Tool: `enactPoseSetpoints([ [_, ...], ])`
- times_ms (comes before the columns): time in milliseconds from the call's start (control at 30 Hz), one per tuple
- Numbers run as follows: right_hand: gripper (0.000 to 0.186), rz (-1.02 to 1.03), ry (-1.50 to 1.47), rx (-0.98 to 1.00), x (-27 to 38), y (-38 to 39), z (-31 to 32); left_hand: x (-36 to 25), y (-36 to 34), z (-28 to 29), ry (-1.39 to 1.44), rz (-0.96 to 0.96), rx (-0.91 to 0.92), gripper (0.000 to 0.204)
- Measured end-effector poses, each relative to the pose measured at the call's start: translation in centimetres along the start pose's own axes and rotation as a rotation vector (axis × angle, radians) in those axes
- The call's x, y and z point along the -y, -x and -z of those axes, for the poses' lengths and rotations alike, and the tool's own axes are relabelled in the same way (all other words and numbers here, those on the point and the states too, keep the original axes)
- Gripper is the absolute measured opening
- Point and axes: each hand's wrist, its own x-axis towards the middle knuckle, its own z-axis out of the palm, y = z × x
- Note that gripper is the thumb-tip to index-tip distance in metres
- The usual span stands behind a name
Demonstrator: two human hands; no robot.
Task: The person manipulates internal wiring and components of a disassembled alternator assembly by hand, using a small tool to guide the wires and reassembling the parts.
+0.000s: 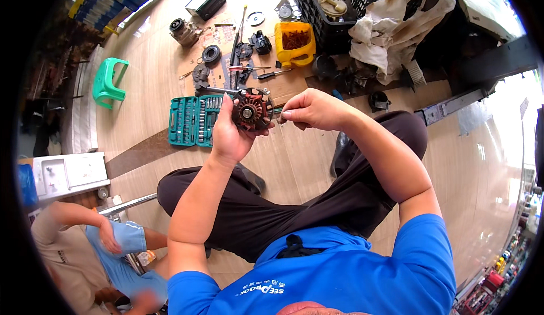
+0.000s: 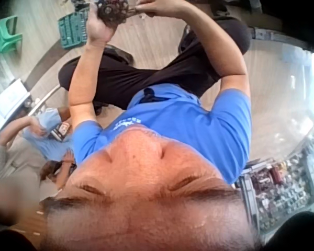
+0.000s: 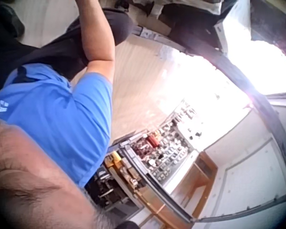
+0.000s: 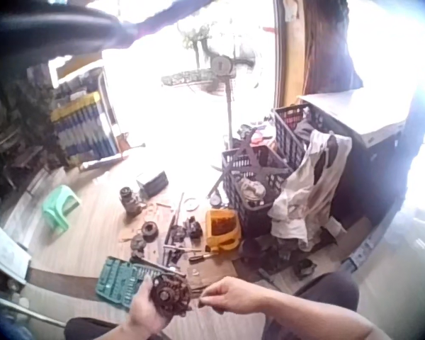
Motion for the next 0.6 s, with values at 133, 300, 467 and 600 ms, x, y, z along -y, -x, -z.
enactPoseSetpoints([
  [133, 0.018, 0.053, 0.164, -0.047, -0.3, -0.3, 0.4, 0.4, -0.2, -0.9, 0.052, -0.015, -0.02, 0.065],
  [300, 0.015, 0.122, 0.343, -0.311, -0.1, -0.3, 0.5, 0.0, -0.1, -0.5, 0.049, 0.036, 0.036, 0.064],
  [467, 0.014, 0.389, 0.524, -0.594, 0.4, 0.4, 1.6, -0.3, -0.3, -1.0, -0.288, 0.012, -0.026, 0.06],
  [600, 0.016, 0.407, 0.383, -0.49, 1.6, 2.0, 1.2, 0.1, -0.4, -1.3, -0.5, -0.163, -0.238, 0.06],
])
